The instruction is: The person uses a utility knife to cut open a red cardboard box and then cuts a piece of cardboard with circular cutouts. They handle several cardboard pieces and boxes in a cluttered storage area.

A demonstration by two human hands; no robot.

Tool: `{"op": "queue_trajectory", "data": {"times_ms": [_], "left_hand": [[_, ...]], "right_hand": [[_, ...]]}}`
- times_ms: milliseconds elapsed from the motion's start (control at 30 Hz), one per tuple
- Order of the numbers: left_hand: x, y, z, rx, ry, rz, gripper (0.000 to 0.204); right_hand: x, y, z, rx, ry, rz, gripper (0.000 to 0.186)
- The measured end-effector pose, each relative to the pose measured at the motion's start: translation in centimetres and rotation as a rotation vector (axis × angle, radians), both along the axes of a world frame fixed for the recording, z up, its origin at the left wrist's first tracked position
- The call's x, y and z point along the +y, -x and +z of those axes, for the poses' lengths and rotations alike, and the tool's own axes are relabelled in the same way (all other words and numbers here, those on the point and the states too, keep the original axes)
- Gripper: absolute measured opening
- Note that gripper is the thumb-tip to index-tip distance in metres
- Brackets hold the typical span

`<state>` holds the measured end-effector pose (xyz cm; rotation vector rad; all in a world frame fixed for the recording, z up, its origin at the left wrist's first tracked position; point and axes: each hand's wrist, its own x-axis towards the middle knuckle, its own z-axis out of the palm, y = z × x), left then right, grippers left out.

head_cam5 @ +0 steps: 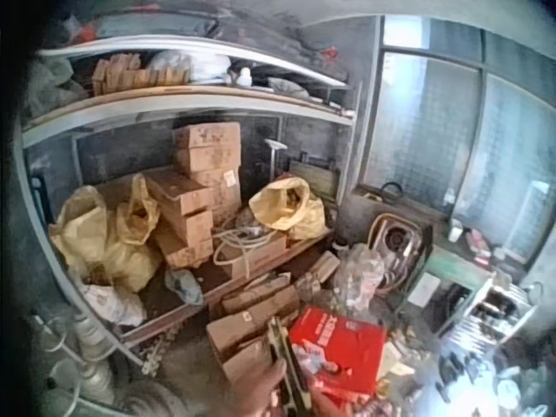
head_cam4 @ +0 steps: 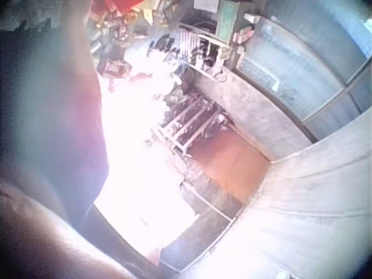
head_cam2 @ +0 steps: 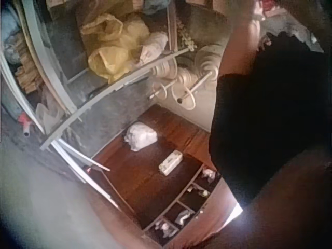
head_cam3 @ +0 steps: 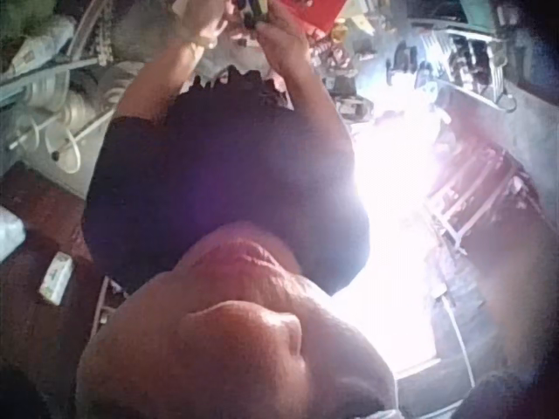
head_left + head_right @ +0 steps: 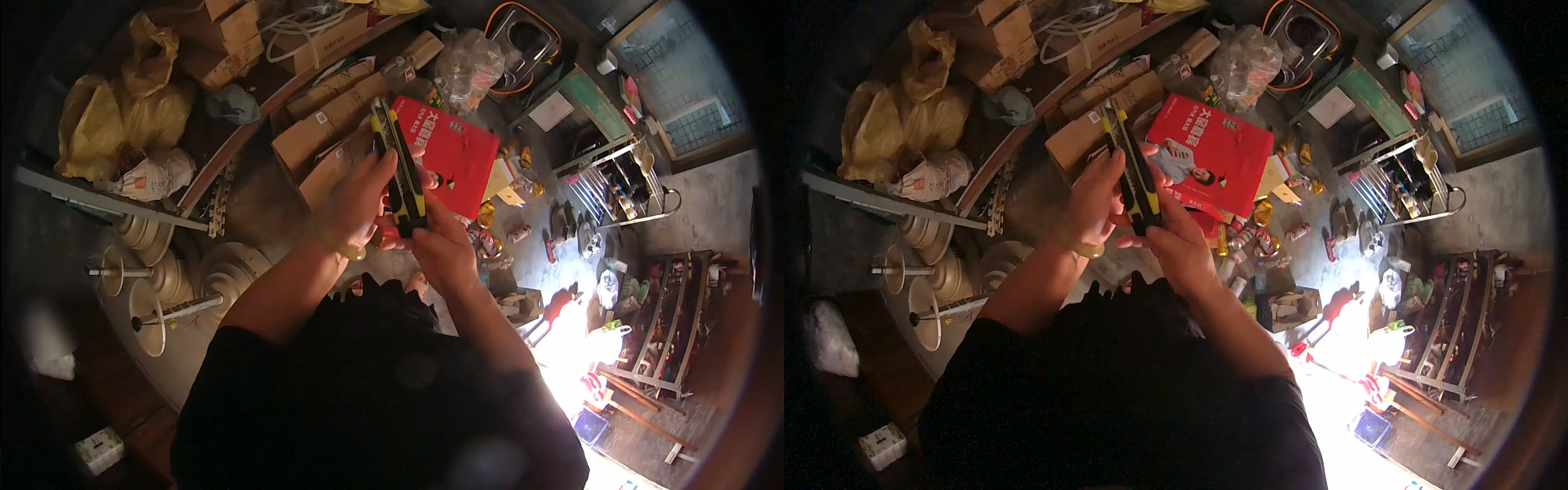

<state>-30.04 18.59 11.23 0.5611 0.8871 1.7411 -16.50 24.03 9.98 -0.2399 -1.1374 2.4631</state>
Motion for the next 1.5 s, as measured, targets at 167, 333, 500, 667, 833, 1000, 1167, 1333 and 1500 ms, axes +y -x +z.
{"op": "queue_trajectory", "data": {"times_ms": [167, 333, 500, 667, 833, 1000, 1167, 1333, 1500], "left_hand": [[1.2, -2.2, 1.4, 0.046, -0.020, 0.014, 0.040], [2.7, -4.0, 2.3, 0.099, -0.021, 0.014, 0.040], [3.6, -5.6, 3.3, 0.110, -0.027, 0.024, 0.040], [4.1, -6.1, 3.0, 0.153, -0.069, -0.003, 0.040], [3.9, -6.7, 3.2, 0.159, -0.065, 0.033, 0.039], [3.0, -6.6, 3.7, 0.228, -0.073, -0.033, 0.037], [2.9, -7.9, 3.5, 0.175, -0.156, 0.049, 0.034], [2.1, -7.8, 3.5, 0.176, -0.208, 0.017, 0.034], [0.8, -7.1, 4.4, 0.141, -0.188, -0.038, 0.035]], "right_hand": [[1.6, -2.1, 1.3, -0.019, -0.040, 0.005, 0.062], [3.3, -3.8, 1.7, 0.019, -0.011, 0.027, 0.054], [4.7, -4.8, 2.2, 0.022, -0.002, 0.058, 0.050], [5.2, -5.4, 1.8, 0.056, -0.041, 0.038, 0.048], [4.6, -5.5, 2.4, 0.079, -0.022, -0.018, 0.047], [4.5, -5.5, 2.7, 0.043, -0.062, 0.008, 0.047], [3.2, -4.9, 2.3, 0.005, -0.182, -0.175, 0.056], [2.4, -5.5, 2.8, -0.016, -0.191, -0.119, 0.058], [1.6, -5.5, 3.0, 0.057, -0.201, -0.084, 0.066]]}}
